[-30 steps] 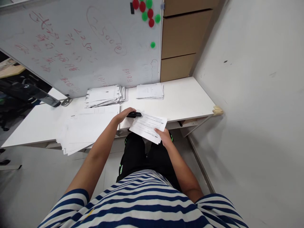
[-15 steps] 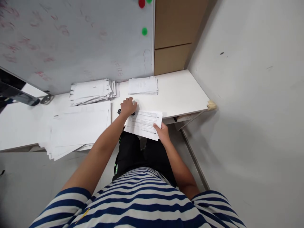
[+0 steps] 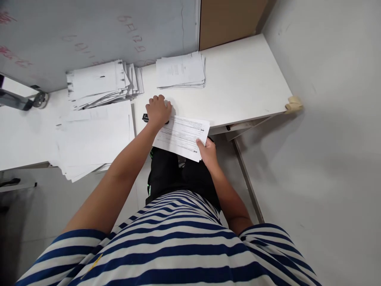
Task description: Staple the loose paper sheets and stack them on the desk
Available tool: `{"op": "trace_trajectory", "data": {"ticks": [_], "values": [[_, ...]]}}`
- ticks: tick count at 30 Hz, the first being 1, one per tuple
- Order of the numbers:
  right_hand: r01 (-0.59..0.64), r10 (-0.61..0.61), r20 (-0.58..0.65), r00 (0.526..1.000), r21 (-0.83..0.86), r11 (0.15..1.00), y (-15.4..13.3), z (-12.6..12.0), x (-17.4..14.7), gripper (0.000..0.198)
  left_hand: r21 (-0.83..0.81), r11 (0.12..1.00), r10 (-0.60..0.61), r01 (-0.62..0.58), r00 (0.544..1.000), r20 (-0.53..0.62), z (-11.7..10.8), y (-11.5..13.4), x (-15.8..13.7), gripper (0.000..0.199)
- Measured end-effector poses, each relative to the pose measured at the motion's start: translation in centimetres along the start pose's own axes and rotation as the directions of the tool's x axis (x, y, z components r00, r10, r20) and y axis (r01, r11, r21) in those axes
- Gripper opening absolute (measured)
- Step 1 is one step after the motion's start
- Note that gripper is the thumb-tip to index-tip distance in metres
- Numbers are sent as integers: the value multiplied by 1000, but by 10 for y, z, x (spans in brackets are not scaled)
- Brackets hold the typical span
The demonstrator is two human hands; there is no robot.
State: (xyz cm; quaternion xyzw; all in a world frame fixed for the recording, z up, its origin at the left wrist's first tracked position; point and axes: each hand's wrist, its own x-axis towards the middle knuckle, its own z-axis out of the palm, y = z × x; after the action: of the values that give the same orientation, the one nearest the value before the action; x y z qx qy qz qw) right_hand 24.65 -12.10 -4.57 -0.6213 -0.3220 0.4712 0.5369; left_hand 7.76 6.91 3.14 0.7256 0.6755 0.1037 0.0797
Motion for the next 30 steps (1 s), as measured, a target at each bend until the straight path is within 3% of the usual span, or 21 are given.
{"op": "trace_trajectory", "data": {"ticks": [12, 16, 20, 22, 24, 27, 30], "values": [[-57, 58, 33, 998, -9, 998, 1, -1, -8, 48, -19, 1000, -26, 25, 999, -39, 2, -2, -1, 40], [-63, 62, 68, 996, 7, 998, 1, -2, -17, 49, -194, 981, -36, 15, 994, -105, -4, -7, 2, 34], [-37, 36, 57, 998, 17, 999, -2, -1, -23, 48, -501, 865, -120, 5, 973, -197, -22, -22, 3, 40], [-21, 20, 41, 999, 17, 1000, -5, -1, -22, 47, -546, 838, -153, -2, 959, -237, -29, -35, -4, 46], [-22, 22, 26, 999, -3, 1000, -9, -3, -20, 46, -474, 879, -69, -59, 966, -249, -31, -49, -18, 47], [-23, 23, 0, 1000, -54, 998, -18, -13, -11, 46, -258, 954, 119, -154, 982, -147, -25, -65, -39, 38], [54, -58, -34, 998, -118, 992, -32, -31, -2, 43, -108, 986, 119, -130, 988, -102, -18, -68, -50, 37]]}}
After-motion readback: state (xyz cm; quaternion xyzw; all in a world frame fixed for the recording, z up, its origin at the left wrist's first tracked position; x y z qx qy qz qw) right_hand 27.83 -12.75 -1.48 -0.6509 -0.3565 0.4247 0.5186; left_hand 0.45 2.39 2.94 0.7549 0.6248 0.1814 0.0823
